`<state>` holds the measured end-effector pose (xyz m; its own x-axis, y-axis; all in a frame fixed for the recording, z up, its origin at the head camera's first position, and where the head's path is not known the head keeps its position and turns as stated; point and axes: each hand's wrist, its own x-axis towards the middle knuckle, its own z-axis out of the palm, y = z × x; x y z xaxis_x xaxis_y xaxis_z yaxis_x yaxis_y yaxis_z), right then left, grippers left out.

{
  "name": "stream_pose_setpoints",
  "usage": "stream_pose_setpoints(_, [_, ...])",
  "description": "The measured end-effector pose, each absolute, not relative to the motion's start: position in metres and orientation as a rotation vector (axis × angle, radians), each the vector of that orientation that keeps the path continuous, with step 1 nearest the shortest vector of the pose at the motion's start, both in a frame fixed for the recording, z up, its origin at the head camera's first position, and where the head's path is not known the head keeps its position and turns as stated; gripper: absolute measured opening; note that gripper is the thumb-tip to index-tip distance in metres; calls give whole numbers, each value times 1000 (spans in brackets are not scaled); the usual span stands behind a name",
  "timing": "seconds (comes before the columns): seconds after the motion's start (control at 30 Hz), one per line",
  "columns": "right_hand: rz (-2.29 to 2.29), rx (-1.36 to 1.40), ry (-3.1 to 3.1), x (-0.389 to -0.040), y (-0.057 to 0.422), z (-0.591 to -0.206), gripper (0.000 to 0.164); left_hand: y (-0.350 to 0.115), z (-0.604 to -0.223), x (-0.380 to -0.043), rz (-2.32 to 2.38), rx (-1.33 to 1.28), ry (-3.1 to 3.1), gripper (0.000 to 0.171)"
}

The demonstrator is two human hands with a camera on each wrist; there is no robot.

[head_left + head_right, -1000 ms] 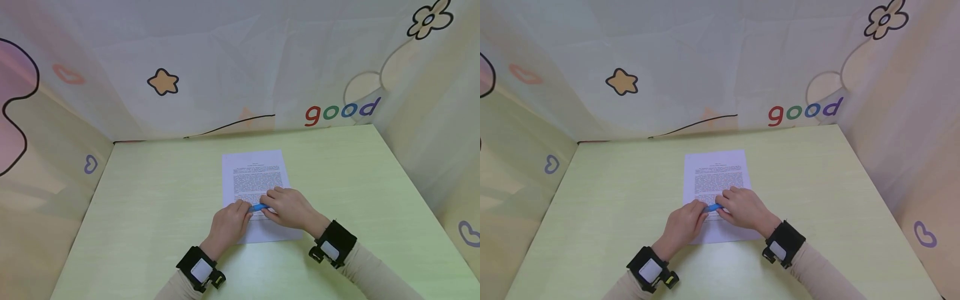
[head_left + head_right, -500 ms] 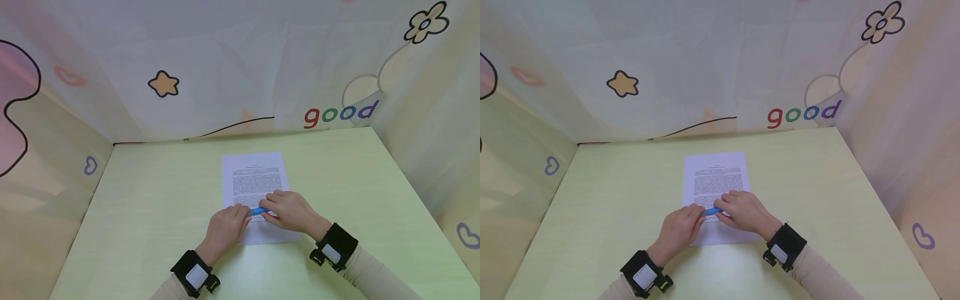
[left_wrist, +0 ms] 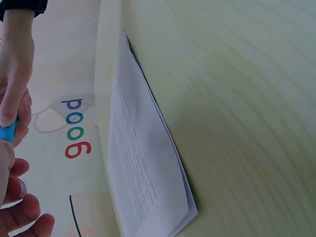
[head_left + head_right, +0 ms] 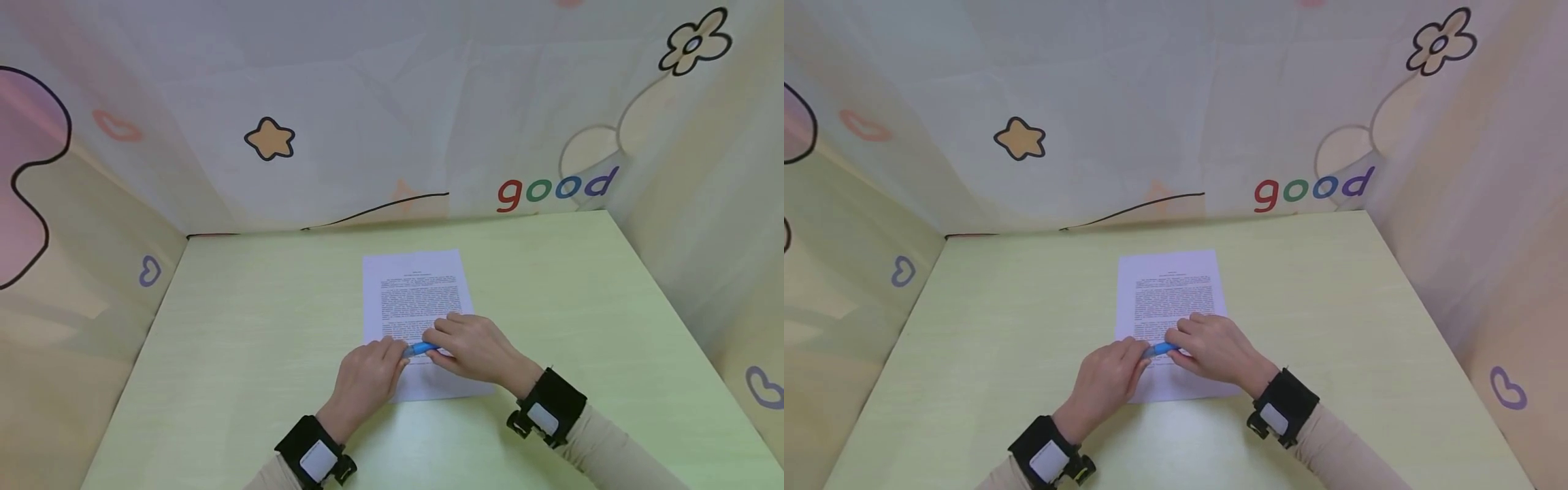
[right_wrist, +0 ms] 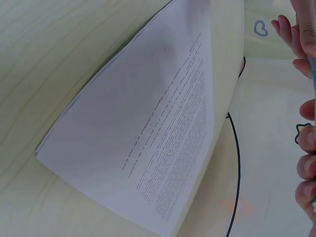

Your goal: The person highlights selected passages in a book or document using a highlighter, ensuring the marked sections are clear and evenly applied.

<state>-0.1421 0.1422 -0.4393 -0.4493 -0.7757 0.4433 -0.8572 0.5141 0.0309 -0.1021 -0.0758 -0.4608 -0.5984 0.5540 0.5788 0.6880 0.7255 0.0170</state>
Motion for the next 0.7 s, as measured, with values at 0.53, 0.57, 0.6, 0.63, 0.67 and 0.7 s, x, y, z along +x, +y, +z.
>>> stream_pose_setpoints(0.53, [326, 1363, -2314, -139, 140, -445, 15, -80, -461, -95, -430, -949, -2446, 18])
stream_pose_setpoints(0.57, [329, 1360, -2309, -140, 140, -445, 14, -80, -461, -96, -414, -947, -2440, 19])
stream_pose_setpoints(0.6, [330, 1356, -2306, -140, 139, -445, 14, -80, -461, -96, -402, -944, -2430, 23])
stream_pose_setpoints(0.63, [333, 1355, -2302, -141, 138, -445, 13, -81, -461, -97, -397, -943, -2420, 28])
stream_pose_setpoints(0.67, [330, 1360, -2304, -142, 138, -445, 13, -81, -461, -98, -393, -947, -2409, 33])
stream_pose_setpoints(0.7, [327, 1367, -2298, -143, 138, -444, 13, -82, -461, -99, -387, -953, -2397, 34])
